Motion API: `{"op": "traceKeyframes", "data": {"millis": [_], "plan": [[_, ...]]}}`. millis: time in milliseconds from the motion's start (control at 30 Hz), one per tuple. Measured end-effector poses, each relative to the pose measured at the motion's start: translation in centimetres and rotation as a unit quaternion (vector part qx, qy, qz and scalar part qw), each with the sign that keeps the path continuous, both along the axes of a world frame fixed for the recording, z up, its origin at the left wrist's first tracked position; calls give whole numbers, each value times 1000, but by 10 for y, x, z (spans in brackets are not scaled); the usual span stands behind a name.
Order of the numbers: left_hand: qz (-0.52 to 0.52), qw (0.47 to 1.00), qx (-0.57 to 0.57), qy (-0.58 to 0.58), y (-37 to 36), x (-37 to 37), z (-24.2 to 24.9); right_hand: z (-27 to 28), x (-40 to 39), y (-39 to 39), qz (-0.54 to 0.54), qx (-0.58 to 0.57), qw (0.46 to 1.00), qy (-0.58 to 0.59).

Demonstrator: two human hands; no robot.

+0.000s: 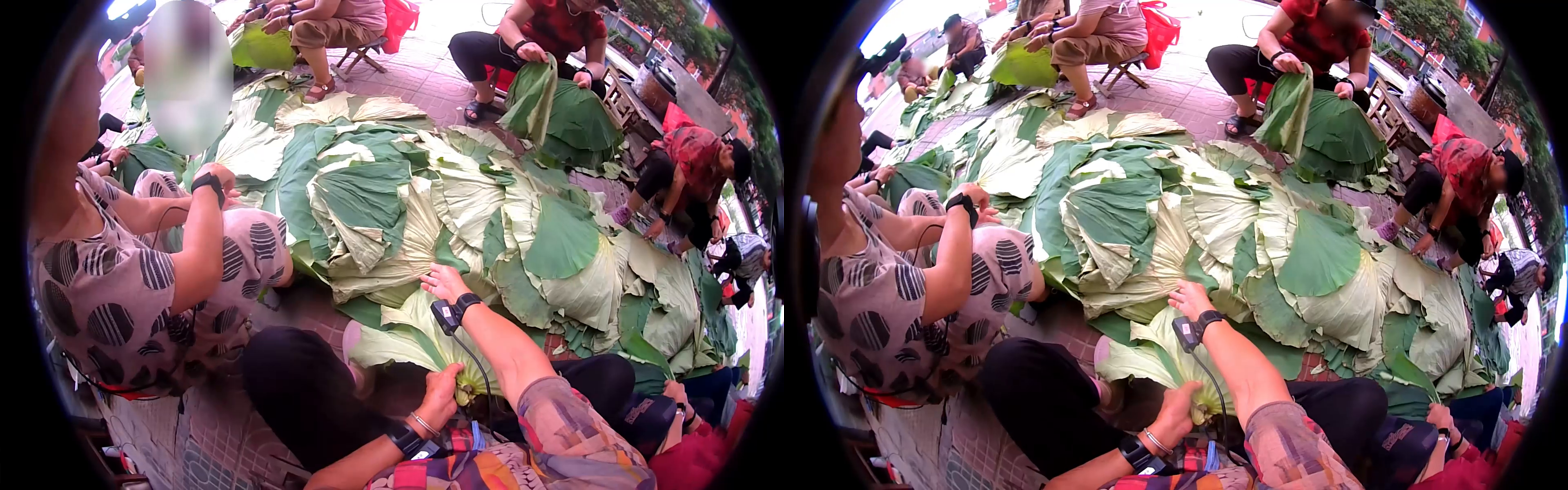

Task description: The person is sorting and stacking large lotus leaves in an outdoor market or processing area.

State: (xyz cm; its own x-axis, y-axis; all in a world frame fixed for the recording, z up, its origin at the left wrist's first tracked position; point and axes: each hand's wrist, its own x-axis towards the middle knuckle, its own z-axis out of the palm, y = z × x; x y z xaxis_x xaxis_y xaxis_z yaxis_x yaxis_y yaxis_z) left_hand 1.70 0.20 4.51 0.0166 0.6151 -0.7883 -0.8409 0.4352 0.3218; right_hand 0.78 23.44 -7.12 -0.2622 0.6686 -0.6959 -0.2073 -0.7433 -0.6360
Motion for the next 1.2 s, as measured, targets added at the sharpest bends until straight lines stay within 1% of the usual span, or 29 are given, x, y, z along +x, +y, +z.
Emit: {"op": "traceKeyframes", "data": {"millis": [67, 133, 200, 233, 267, 333, 400, 433, 467, 533, 567, 600, 633, 667, 700, 733, 800, 833, 900, 933, 967, 1000, 1067, 1133, 1167, 1200], "plan": [[13, 1000, -2, 11, 0, -1, 6, -3, 0, 5, -5, -11, 996, 92], [22, 1000, -9, 12, 1, -2, 11, -5, -5, 14, -92, -2, 991, 92], [25, 1000, 0, 9, 0, -3, 12, -4, -10, 30, -131, -23, 985, 114], [24, 1000, -4, 9, 0, -3, 14, 16, -15, 31, -143, -25, 984, 103], [23, 1000, -7, 10, -1, -4, 17, 32, -18, 35, -133, -16, 984, 121], [32, 999, 1, 10, 0, -4, 18, 68, -25, 36, -101, 98, 984, 111], [43, 999, 11, 9, -1, -2, 16, 116, -29, 30, -46, 203, 967, 146], [47, 999, 17, 20, -2, 0, 11, 143, -24, 29, -9, 224, 960, 169], [52, 998, 23, 32, -2, 1, 9, 164, -21, 30, 18, 275, 946, 172], [51, 998, 32, 28, -3, 0, 15, 211, -10, 21, 42, 372, 917, 134], [53, 998, 35, 26, -4, 0, 18, 226, -1, 19, 53, 369, 917, 141], [49, 998, 41, 25, -4, 0, 15, 231, 7, 14, 37, 372, 921, 110], [48, 997, 39, 46, -3, 1, 9, 237, 14, 4, 21, 404, 912, 69], [47, 996, 38, 67, -3, 1, 9, 242, 21, -8, 4, 434, 900, 26], [53, 995, 45, 70, -3, 2, 9, 247, 28, -20, 21, 505, 862, -46], [50, 995, 48, 69, -4, 1, 7, 242, 38, -23, 18, 507, 861, -48], [19, 998, 45, 31, -4, -1, 0, 227, 63, -21, 161, 541, 818, -109], [19, 999, 40, 32, -3, -1, 3, 227, 74, -26, 158, 541, 818, -110], [8, 999, 37, 35, -4, -3, 9, 228, 94, -36, 233, 410, 869, -147], [2, 999, 32, 37, -4, -4, 12, 230, 102, -38, 231, 410, 870, -147], [2, 998, 36, 49, -2, -2, 2, 233, 110, -39, 235, 391, 883, -114], [0, 998, 35, 50, -3, -2, 4, 236, 115, -41, 239, 370, 894, -81], [11, 998, 35, 49, -2, -4, 11, 237, 120, -41, 233, 379, 891, -92], [5, 998, 39, 47, -2, -5, 13, 238, 122, -42, 267, 521, 787, -195], [3, 998, 38, 44, -1, -6, 14, 241, 122, -42, 270, 521, 765, -265], [2, 999, 36, 40, -1, -6, 13, 244, 123, -41, 269, 517, 769, -264]]}}
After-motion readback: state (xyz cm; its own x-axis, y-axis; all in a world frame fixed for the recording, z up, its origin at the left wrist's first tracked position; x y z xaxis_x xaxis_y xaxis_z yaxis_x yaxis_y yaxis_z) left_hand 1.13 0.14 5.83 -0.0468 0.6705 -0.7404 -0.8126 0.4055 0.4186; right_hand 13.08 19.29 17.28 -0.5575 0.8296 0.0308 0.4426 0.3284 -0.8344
